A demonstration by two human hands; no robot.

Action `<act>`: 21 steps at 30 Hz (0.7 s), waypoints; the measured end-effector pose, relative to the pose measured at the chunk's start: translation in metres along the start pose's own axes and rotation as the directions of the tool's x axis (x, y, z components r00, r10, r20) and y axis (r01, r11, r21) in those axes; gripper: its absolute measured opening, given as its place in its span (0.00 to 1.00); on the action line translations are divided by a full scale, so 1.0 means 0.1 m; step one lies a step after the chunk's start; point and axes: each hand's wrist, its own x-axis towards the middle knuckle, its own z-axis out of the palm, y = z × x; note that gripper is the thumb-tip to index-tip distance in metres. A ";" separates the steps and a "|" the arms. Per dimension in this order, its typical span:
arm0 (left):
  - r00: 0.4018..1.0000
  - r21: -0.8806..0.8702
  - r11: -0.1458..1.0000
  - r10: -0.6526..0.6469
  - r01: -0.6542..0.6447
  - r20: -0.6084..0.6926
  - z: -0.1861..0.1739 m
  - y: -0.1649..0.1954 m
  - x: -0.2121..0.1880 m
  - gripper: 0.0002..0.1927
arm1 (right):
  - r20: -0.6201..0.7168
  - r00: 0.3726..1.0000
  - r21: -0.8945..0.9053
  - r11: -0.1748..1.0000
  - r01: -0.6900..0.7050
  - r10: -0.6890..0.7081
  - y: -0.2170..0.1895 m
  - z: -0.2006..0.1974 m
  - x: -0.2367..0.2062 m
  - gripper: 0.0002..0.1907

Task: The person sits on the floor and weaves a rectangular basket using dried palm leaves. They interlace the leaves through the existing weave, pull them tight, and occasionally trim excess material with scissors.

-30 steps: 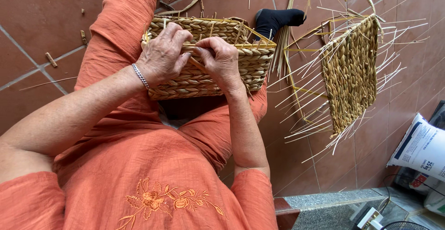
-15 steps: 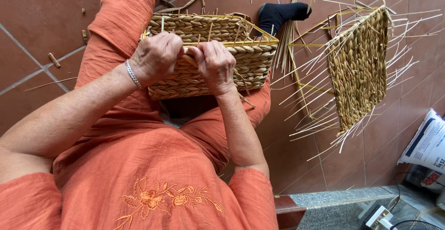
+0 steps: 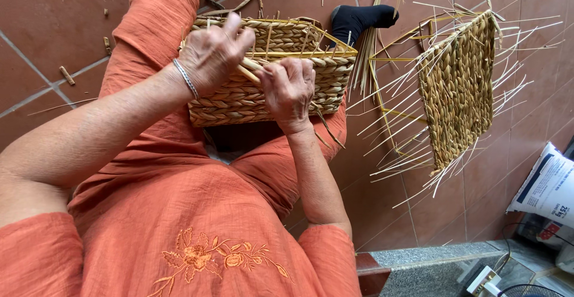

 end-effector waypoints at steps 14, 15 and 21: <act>0.997 -0.580 0.814 0.010 0.035 0.074 0.04 0.01 -0.09 0.18 | 0.060 0.997 0.121 0.991 -0.051 0.044 0.07 -0.24 0.15 0.09; 0.997 -0.585 0.811 0.026 0.020 0.070 0.02 0.04 -0.08 0.20 | 0.054 0.997 0.148 0.987 -0.056 0.048 0.07 -0.21 0.18 0.09; 0.990 -0.308 0.942 -0.116 0.135 0.081 0.05 0.24 0.00 0.18 | 0.238 0.898 0.364 0.823 -0.435 0.369 0.20 -0.17 0.31 0.07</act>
